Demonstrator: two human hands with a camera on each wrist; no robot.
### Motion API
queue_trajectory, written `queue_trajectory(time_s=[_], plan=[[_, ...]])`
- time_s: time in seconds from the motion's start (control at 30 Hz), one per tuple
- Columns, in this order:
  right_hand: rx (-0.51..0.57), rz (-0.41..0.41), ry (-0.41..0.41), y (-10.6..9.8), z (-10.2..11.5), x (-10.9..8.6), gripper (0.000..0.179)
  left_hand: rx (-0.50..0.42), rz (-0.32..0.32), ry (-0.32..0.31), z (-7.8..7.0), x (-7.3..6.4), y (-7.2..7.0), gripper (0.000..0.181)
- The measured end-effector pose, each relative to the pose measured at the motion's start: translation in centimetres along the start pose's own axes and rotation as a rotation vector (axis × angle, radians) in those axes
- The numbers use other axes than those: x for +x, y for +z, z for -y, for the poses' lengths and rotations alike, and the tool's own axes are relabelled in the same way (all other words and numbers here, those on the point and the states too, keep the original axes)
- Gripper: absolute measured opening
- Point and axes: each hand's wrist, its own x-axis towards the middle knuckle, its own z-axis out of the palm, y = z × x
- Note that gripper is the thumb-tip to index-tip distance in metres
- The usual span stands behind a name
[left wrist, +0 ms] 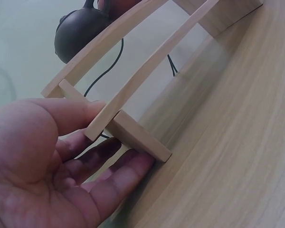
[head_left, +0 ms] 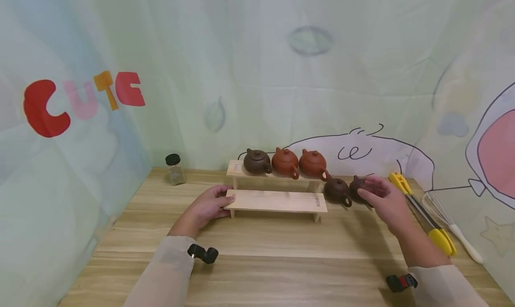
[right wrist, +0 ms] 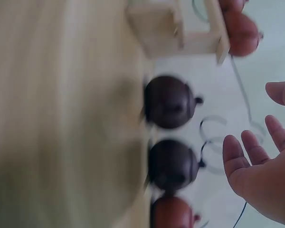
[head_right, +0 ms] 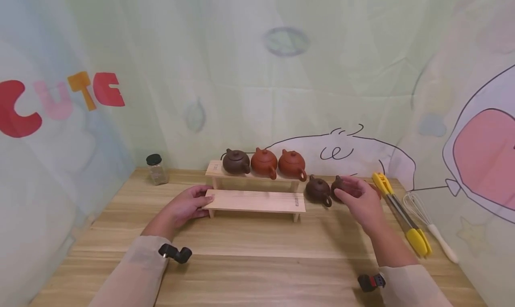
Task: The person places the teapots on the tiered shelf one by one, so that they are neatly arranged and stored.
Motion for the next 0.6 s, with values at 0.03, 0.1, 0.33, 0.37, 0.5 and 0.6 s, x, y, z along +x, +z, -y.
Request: queue_trajectory(time_s=[0.03,0.1,0.33,0.37,0.5,0.6], plan=[[-0.013,0.001,0.004,-0.4,-0.6,-0.2,0.065,-0.001,0.001,0.001,0.0,0.0,0.0,0.054],[-0.041,0.011,0.020,-1.2,-1.7,-0.6,0.069,0.000,0.001,0.001,0.1,0.0,-0.1,0.054],[-0.109,0.006,0.094,-3.5,-4.5,-1.1,0.080,0.012,-0.013,-0.013,-0.1,0.0,0.0,0.055],[-0.106,0.008,0.104,-3.8,-4.8,-1.0,0.080,0.013,-0.009,-0.008,-0.2,0.0,0.0,0.056],[-0.083,0.025,0.147,-4.8,-5.7,-0.5,0.080,0.011,-0.006,-0.006,-0.3,-0.2,0.0,0.056],[-0.093,0.019,0.177,-5.1,-6.2,0.1,0.081,0.010,0.002,-0.001,-0.2,-0.3,0.1,0.055]])
